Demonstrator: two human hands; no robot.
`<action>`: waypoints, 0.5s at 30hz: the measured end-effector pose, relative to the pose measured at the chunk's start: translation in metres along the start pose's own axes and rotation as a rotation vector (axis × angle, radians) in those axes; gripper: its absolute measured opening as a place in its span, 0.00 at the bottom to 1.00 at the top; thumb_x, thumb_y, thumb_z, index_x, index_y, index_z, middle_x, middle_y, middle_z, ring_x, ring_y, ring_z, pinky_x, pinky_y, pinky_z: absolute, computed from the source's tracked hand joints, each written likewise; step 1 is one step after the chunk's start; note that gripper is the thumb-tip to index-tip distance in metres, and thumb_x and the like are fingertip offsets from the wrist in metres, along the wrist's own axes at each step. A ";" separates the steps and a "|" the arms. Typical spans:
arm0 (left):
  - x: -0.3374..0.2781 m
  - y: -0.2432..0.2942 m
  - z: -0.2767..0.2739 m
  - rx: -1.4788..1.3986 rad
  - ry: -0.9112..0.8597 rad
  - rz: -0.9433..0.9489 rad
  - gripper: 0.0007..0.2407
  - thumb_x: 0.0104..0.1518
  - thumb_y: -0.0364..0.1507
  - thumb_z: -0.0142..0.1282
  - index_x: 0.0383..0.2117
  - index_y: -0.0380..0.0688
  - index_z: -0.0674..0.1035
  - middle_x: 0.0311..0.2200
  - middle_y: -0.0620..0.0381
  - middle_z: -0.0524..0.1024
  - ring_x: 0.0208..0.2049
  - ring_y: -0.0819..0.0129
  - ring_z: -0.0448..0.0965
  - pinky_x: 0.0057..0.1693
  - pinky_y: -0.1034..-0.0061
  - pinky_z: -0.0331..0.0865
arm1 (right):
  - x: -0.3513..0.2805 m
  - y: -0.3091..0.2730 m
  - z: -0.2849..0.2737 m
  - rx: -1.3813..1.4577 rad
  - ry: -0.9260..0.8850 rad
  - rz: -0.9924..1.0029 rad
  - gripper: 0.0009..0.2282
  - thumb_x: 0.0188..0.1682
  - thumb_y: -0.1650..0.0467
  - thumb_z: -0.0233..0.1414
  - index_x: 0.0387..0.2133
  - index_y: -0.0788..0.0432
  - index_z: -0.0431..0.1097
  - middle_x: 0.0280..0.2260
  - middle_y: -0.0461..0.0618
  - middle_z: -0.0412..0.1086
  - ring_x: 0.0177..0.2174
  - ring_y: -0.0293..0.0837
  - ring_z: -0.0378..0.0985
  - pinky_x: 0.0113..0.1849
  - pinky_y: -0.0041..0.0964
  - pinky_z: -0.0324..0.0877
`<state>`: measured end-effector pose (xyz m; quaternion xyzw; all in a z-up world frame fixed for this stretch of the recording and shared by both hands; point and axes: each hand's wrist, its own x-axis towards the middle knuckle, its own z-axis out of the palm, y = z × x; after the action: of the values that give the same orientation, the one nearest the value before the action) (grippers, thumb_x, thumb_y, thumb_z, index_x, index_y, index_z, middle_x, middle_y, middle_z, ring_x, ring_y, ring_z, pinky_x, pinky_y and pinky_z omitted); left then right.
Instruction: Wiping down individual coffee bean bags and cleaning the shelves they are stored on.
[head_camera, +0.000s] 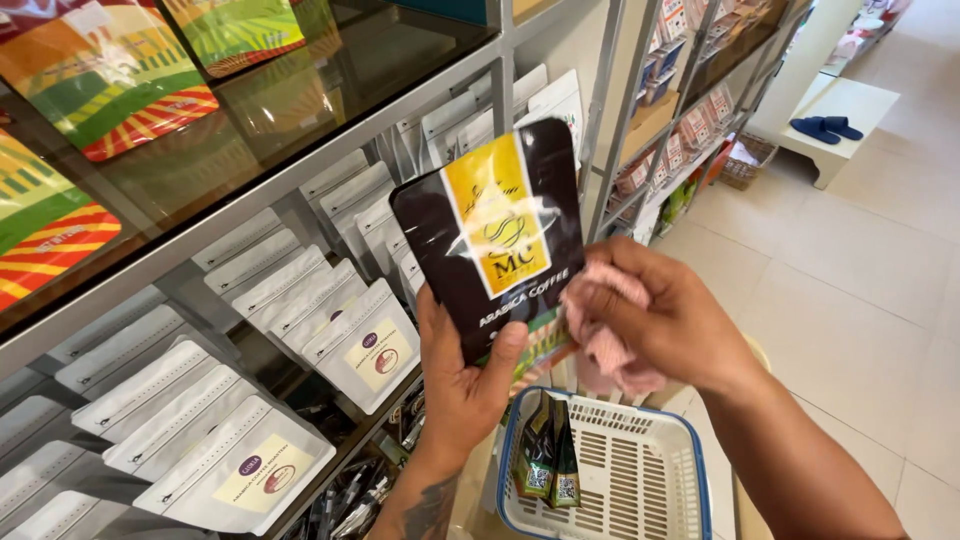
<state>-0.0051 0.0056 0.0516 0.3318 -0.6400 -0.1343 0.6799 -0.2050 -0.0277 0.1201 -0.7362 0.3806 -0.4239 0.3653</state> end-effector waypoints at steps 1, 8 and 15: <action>0.000 -0.003 -0.003 0.004 0.001 0.002 0.21 0.60 0.26 0.56 0.60 0.39 0.68 0.57 0.43 0.65 0.53 0.53 0.73 0.57 0.65 0.70 | 0.003 0.000 0.000 0.003 -0.002 -0.004 0.05 0.50 0.74 0.55 0.38 0.63 0.75 0.27 0.49 0.77 0.22 0.36 0.75 0.26 0.29 0.71; 0.004 -0.002 -0.013 -0.248 -0.076 -0.140 0.42 0.52 0.26 0.65 0.70 0.38 0.46 0.65 0.39 0.62 0.57 0.53 0.75 0.60 0.64 0.74 | 0.022 0.003 0.000 0.124 0.110 -0.035 0.04 0.53 0.75 0.54 0.38 0.64 0.74 0.29 0.46 0.73 0.26 0.34 0.69 0.30 0.26 0.67; 0.031 0.003 -0.022 -0.051 -0.044 -0.025 0.40 0.57 0.38 0.59 0.71 0.38 0.45 0.68 0.34 0.58 0.66 0.44 0.68 0.70 0.53 0.63 | 0.051 -0.001 -0.012 0.109 0.123 -0.109 0.03 0.54 0.75 0.53 0.39 0.62 0.72 0.26 0.47 0.72 0.22 0.35 0.71 0.27 0.26 0.66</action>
<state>0.0201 -0.0053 0.0787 0.3195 -0.6470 -0.1664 0.6720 -0.1977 -0.0744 0.1428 -0.7074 0.3378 -0.5078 0.3572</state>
